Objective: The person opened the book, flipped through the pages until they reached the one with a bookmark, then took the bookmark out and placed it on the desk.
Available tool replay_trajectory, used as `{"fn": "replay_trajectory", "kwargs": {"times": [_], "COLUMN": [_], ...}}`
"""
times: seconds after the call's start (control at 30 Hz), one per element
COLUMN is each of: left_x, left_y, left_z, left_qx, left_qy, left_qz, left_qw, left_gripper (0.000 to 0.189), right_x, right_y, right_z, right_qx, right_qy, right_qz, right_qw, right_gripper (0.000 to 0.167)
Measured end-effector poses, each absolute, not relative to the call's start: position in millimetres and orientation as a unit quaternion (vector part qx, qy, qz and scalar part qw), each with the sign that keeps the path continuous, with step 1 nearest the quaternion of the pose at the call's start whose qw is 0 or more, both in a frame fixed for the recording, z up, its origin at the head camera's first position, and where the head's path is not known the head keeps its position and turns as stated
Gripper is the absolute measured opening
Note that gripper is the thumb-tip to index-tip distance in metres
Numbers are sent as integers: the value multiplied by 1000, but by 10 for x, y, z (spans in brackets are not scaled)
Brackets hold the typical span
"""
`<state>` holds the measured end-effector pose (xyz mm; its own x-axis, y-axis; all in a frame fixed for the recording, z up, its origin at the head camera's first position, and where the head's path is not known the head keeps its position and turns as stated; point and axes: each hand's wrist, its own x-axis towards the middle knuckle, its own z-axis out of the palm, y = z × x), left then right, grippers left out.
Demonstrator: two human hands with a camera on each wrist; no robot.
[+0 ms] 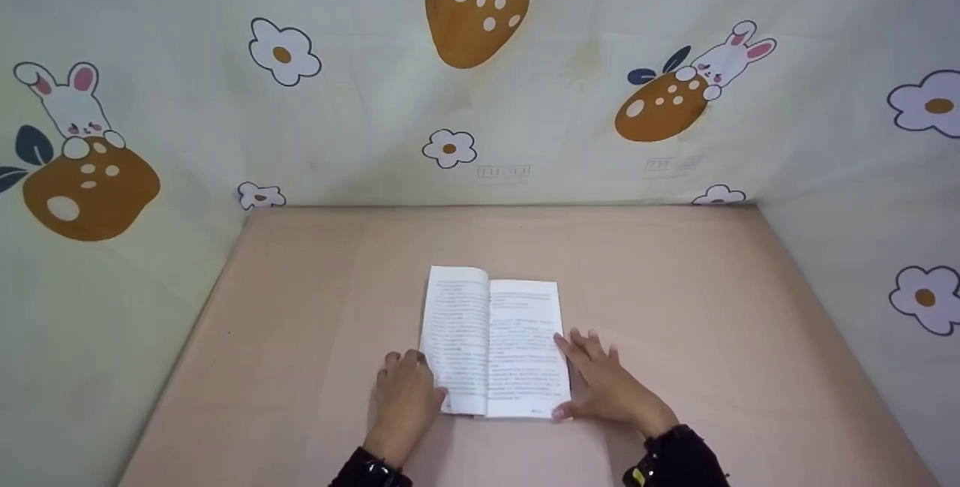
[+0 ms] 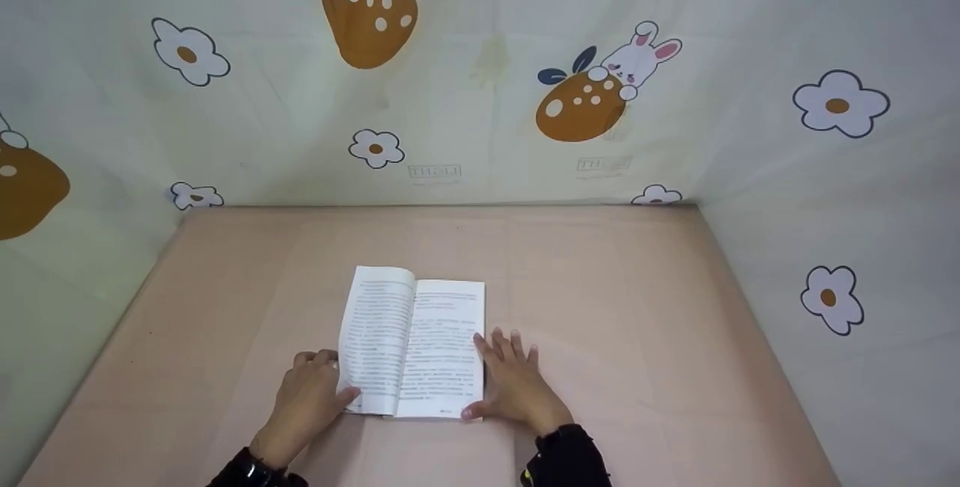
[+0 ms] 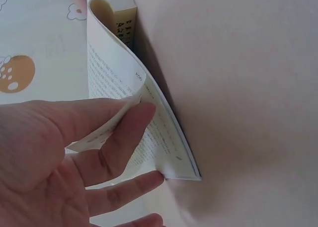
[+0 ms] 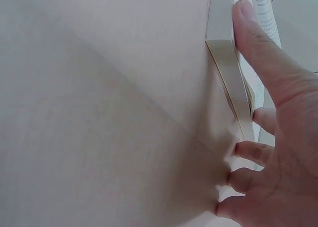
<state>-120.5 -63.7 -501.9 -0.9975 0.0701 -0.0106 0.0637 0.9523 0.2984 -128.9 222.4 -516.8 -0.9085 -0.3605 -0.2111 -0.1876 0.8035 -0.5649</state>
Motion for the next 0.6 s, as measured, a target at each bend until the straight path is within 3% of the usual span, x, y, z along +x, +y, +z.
{"fn": "replay_trajectory", "kwargs": {"times": [0.17, 0.4, 0.6], "left_x": [-1185, -1207, -1240], "left_y": [-598, -577, -552], "left_z": [-5032, -5004, -4987], "left_qx": [35, 26, 109], "left_qy": [992, 991, 986], "left_qz": [119, 128, 122], "left_qw": [-2, -16, -25], "left_gripper": [41, 87, 90], "right_x": [-1289, -1289, -1298], "right_y": [2210, 2203, 2207], "right_z": [-5168, -5165, -5160], "right_qx": [-142, -145, -151], "right_qy": [938, 940, 938], "right_qz": [-274, -268, -272], "right_qw": [155, 153, 154], "right_gripper": [114, 114, 114]}}
